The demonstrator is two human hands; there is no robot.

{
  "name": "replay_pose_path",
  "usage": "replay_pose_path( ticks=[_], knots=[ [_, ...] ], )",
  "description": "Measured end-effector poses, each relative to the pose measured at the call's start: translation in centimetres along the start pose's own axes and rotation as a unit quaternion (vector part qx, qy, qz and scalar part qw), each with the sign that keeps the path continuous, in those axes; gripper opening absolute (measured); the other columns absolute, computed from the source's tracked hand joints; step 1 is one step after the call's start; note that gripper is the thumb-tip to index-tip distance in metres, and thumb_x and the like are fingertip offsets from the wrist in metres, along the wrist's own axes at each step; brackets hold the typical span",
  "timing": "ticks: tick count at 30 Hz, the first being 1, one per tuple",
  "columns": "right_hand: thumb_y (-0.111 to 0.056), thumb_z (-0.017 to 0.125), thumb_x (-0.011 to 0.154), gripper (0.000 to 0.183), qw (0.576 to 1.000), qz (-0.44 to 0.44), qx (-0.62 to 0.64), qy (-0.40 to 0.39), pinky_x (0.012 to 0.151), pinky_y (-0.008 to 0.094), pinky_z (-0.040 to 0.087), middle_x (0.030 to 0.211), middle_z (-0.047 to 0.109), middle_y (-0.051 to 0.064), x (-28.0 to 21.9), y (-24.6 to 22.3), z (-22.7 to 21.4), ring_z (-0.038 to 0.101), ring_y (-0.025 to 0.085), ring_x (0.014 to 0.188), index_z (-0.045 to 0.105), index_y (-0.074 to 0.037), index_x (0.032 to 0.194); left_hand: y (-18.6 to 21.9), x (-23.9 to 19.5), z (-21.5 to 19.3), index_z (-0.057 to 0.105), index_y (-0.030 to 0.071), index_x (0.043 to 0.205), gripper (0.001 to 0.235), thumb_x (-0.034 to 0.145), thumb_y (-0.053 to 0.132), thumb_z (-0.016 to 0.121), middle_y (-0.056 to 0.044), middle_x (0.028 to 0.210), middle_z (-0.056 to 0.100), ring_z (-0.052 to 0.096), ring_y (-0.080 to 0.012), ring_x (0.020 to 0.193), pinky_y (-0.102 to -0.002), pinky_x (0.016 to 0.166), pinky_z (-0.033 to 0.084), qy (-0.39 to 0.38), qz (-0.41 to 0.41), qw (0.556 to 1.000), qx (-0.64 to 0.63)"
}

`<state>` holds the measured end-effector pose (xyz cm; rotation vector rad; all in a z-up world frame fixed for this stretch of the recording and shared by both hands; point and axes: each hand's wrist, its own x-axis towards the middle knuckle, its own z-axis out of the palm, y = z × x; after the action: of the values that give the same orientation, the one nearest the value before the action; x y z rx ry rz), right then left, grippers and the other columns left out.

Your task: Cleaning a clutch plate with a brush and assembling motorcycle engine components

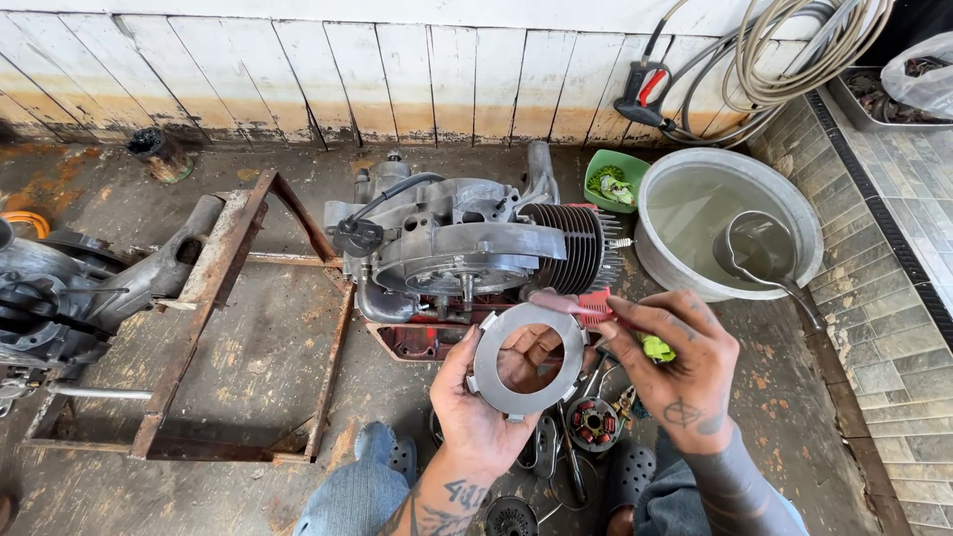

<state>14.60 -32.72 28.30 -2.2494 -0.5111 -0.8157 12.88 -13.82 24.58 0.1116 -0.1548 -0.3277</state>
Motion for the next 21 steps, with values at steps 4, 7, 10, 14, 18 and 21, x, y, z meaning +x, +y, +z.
replay_pose_path(
  ticks=[4, 7, 10, 14, 18, 21],
  knots=[
    [-0.004, 0.083, 0.075, 0.024, 0.999, -0.012, 0.03, -0.022, 0.062, 0.027, 0.047, 0.09, 0.068, 0.007, 0.2, -1.6, -0.2, 0.057, 0.016, 0.071, 0.077, -0.001, 0.099, -0.1, 0.3, 0.4, 0.045, -0.008, 0.148, 0.069, 0.102, 0.042, 0.037, -0.023, 0.143, 0.057, 0.056, -0.029, 0.128, -0.043, 0.11, 0.041, -0.023, 0.007, 0.999, 0.035],
    [0.0, 0.082, 0.077, 0.025, 0.999, 0.025, 0.022, -0.008, 0.061, 0.025, 0.046, 0.092, 0.067, 0.007, 0.5, -1.4, -0.5, 0.055, 0.014, 0.07, 0.077, -0.001, 0.102, -0.2, 0.1, 0.2, 0.05, -0.007, 0.145, 0.062, 0.103, 0.039, 0.043, -0.022, 0.136, 0.062, 0.059, -0.0301, 0.127, -0.044, 0.111, 0.045, -0.021, -0.001, 1.0, 0.005],
    [-0.009, 0.083, 0.076, 0.023, 0.999, -0.025, 0.023, -0.02, 0.057, 0.025, 0.045, 0.092, 0.067, 0.006, -0.2, -0.9, 0.2, 0.054, 0.012, 0.067, 0.077, -0.003, 0.098, -0.3, 0.2, 0.1, 0.052, -0.009, 0.14, 0.063, 0.101, 0.039, 0.038, -0.024, 0.135, 0.061, 0.056, -0.0286, 0.126, -0.043, 0.108, 0.041, 0.0, 0.013, 0.998, 0.054],
    [-0.007, 0.083, 0.075, 0.024, 0.999, -0.019, 0.031, -0.038, 0.062, 0.027, 0.048, 0.088, 0.068, 0.006, 0.3, -1.9, -0.1, 0.057, 0.015, 0.072, 0.077, -0.002, 0.098, -0.1, 0.3, 0.8, 0.041, -0.006, 0.153, 0.068, 0.101, 0.037, 0.042, -0.021, 0.144, 0.056, 0.056, -0.027, 0.129, -0.04, 0.111, 0.041, -0.03, 0.005, 0.999, 0.022],
    [-0.004, 0.082, 0.076, 0.024, 0.999, 0.001, 0.034, -0.027, 0.062, 0.027, 0.047, 0.09, 0.067, 0.007, 0.4, -2.3, -0.3, 0.056, 0.015, 0.071, 0.077, -0.001, 0.099, -0.2, 0.1, 0.5, 0.041, -0.006, 0.152, 0.067, 0.102, 0.039, 0.04, -0.02, 0.142, 0.057, 0.055, -0.0268, 0.13, -0.041, 0.113, 0.039, -0.029, -0.001, 0.999, 0.023],
    [-0.009, 0.083, 0.076, 0.023, 0.999, -0.021, 0.032, -0.029, 0.059, 0.026, 0.046, 0.089, 0.068, 0.006, 0.1, -1.0, 0.2, 0.055, 0.013, 0.07, 0.077, -0.003, 0.097, -0.2, 0.3, 0.4, 0.042, -0.005, 0.151, 0.064, 0.103, 0.037, 0.039, -0.02, 0.144, 0.056, 0.054, -0.0266, 0.132, -0.041, 0.112, 0.039, -0.023, -0.003, 0.999, 0.027]
  ],
)
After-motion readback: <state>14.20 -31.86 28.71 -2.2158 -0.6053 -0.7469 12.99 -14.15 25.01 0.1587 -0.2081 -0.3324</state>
